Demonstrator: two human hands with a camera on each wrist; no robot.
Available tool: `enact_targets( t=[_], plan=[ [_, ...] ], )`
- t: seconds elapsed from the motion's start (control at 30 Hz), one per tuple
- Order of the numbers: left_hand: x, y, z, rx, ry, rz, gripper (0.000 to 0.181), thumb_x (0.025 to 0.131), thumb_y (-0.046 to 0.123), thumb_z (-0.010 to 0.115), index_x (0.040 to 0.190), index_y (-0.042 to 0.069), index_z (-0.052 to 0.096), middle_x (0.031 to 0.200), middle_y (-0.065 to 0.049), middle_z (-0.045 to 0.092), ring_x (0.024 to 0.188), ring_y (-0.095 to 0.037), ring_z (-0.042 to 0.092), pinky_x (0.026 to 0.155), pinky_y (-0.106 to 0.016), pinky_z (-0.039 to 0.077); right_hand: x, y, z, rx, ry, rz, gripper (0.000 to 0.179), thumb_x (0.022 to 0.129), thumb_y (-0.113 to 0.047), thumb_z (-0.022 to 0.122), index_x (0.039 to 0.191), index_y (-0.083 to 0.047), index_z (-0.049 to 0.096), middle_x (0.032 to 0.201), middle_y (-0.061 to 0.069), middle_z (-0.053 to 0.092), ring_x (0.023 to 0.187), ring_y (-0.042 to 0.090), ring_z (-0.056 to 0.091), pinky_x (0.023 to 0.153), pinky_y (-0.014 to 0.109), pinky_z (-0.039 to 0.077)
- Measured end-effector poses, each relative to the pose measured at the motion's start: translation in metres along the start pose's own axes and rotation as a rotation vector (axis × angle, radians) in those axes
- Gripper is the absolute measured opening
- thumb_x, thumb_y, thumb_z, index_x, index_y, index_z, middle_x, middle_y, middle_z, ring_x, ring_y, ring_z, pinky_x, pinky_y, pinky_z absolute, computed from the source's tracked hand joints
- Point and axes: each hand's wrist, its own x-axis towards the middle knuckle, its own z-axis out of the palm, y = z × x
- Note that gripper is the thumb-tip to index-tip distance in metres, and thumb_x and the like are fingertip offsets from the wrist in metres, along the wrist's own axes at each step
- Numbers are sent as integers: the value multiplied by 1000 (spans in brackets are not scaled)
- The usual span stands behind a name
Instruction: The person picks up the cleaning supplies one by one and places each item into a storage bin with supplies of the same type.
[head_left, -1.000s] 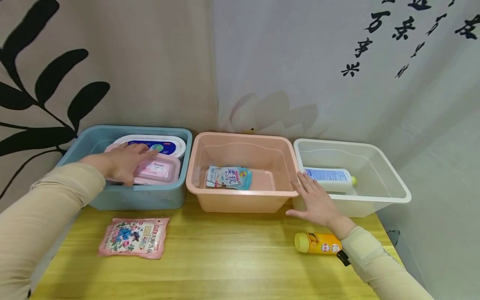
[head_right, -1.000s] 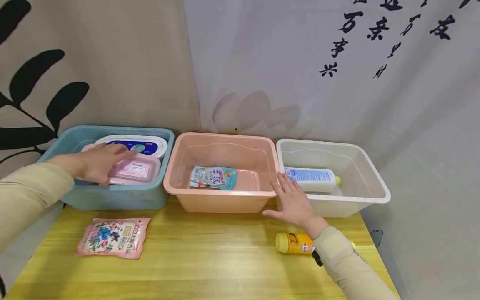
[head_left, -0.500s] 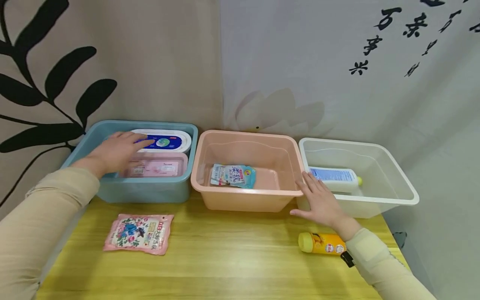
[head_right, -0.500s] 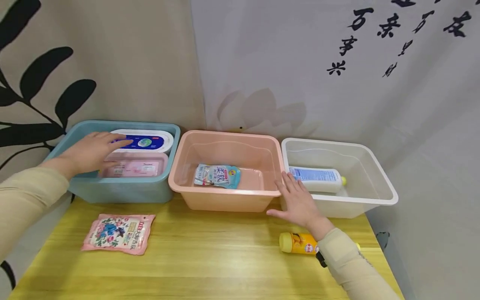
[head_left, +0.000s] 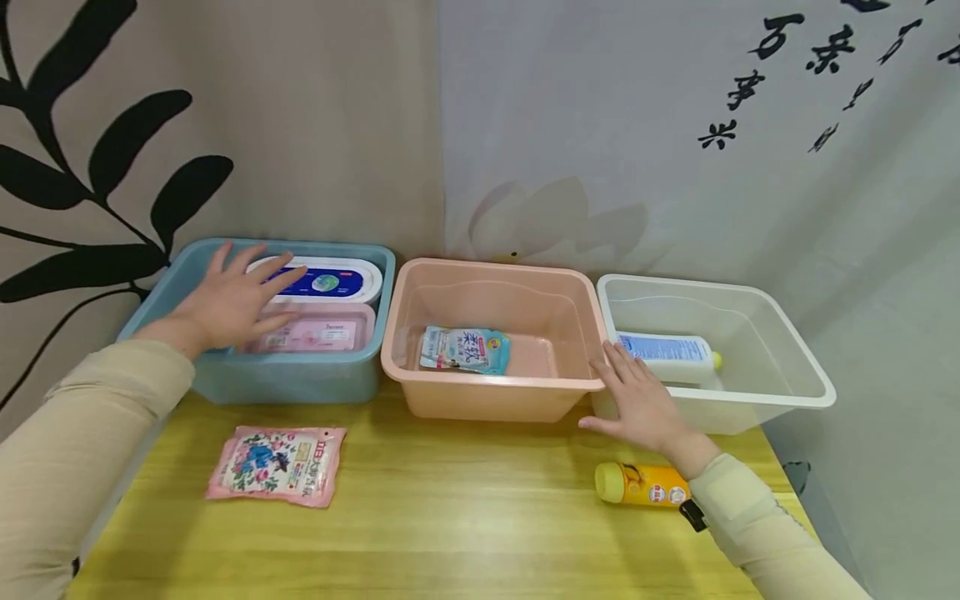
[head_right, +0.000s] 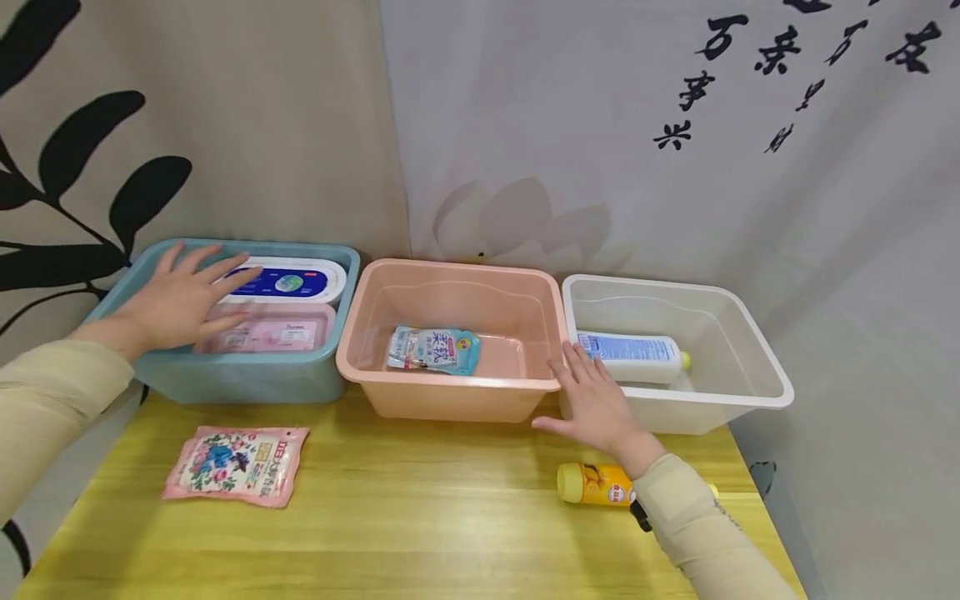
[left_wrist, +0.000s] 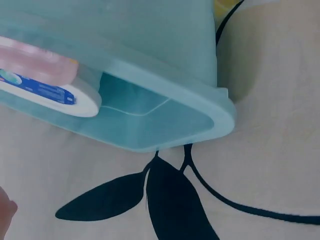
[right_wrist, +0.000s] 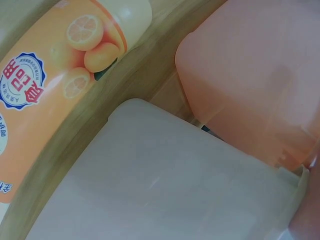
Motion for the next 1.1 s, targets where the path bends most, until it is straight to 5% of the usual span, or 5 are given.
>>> enact_targets(
  t=[0.4,0.73,0.97,1.1],
  plan=[
    [-53,21,33,-26,189,202,78,81,60,56,145,23,31,146,-13,37,137,-39,20,111,-63,-4,0,1,1,23,12,-1,92,76,-61,63,144,-5,35,154,22,17,142,38,16,112,57,20],
    [-92,33,65,2,367,408,79,86,74,26,150,27,20,159,5,10,147,-21,-3,110,-65,-3,0,2,-1,17,-1,-5,94,77,-62,61,145,-4,32,154,23,16,142,39,16,112,57,20],
    [-110,42,86,13,407,500,80,86,75,26,147,23,30,158,5,14,147,-24,9,107,-70,4,2,2,-1,29,-10,-1,94,78,-63,60,146,-6,31,155,22,15,143,38,14,113,57,18],
    [-118,48,99,-15,395,560,77,84,73,36,138,18,44,152,-1,32,147,-22,10,111,-64,3,1,2,-1,28,-9,-1,94,77,-63,61,146,-6,31,155,22,15,143,38,14,113,57,18]
  ],
)
